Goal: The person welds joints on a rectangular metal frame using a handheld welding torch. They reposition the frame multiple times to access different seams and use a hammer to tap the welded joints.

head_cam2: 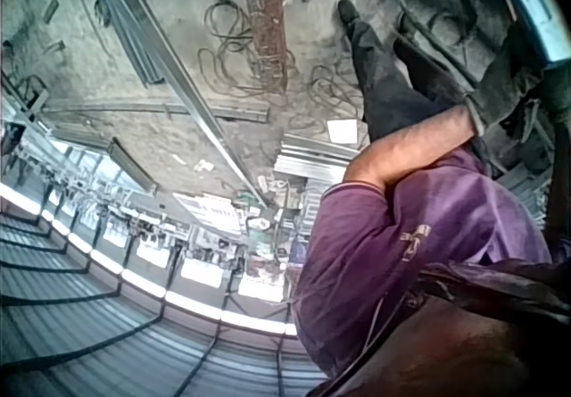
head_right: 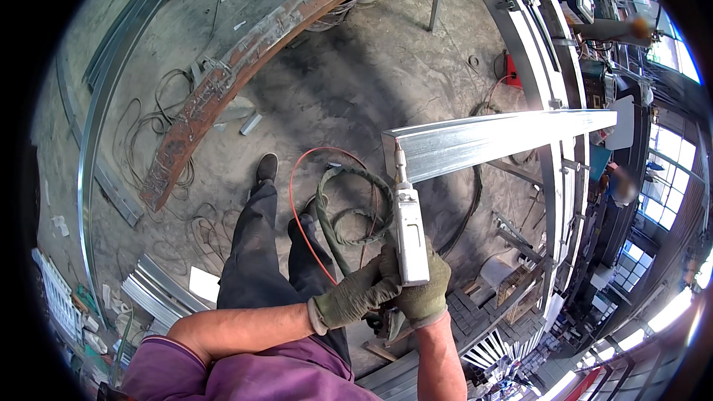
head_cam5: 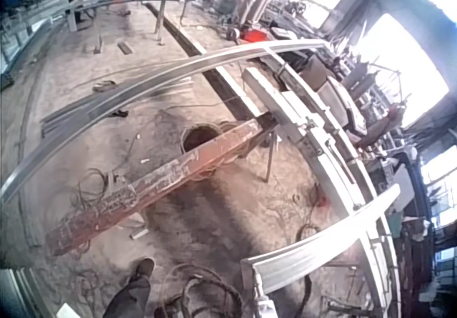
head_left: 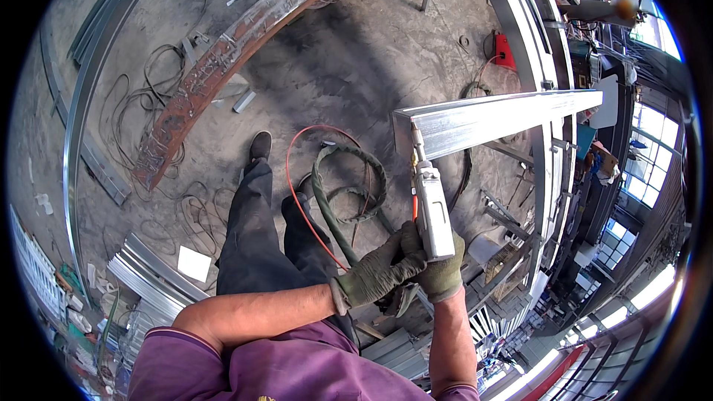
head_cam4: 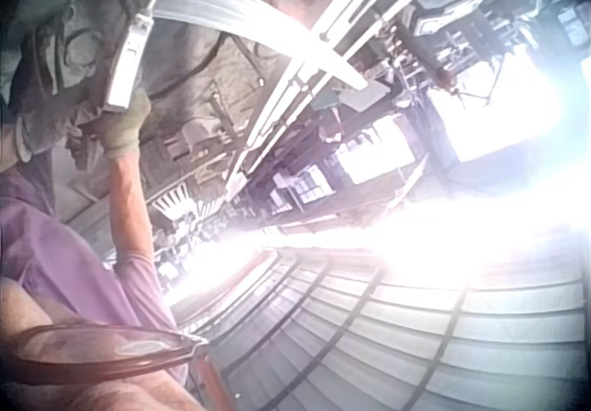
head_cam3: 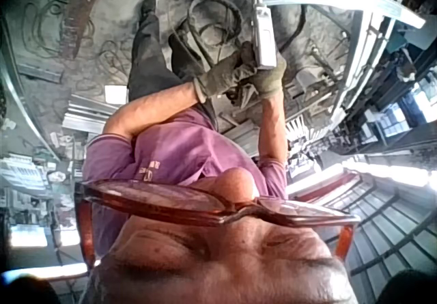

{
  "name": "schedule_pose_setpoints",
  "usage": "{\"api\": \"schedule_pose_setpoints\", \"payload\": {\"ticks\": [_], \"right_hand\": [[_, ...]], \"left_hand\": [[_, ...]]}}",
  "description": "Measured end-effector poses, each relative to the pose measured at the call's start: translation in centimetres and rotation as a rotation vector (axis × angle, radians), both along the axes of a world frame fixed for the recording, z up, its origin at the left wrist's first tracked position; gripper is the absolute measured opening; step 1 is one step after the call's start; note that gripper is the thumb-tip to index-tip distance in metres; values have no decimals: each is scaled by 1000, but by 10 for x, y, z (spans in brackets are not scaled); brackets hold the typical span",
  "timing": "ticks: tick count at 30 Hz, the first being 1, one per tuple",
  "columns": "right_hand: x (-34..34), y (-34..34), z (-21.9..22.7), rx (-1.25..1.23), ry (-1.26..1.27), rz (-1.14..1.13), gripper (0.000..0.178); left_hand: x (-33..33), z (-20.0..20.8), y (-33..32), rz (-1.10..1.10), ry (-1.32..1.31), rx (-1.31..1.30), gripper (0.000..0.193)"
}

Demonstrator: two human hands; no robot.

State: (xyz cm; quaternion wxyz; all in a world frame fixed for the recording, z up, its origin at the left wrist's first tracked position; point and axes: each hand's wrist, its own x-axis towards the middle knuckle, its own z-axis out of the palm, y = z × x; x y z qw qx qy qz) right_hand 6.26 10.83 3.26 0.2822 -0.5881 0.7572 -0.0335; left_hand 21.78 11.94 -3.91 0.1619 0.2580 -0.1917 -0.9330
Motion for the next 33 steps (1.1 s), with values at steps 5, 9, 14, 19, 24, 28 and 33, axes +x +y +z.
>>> {"api": "schedule_pose_setpoints", "payload": {"ticks": [5,9,14,19,24,28,33], "right_hand": [[-1,0,0,-9,26,36,24],[0,-2,0,-25,15,19,24],[1,2,-3,-28,2,-7,23],[4,8,-5,-28,11,-30,22],[11,33,4,-219,23,-84,14],[20,62,6,-260,-45,-366,13],[26,108,-11,-320,-135,-691,16]], "left_hand": [[-1,2,1,37,11,19,95],[1,3,-2,36,12,7,92],[8,7,-13,-25,63,6,86],[10,7,-14,-25,39,2,78],[23,15,-27,-246,96,127,68],[35,6,-68,-194,-16,-377,43],[-23,-13,-246,-55,-234,-719,54]]}}
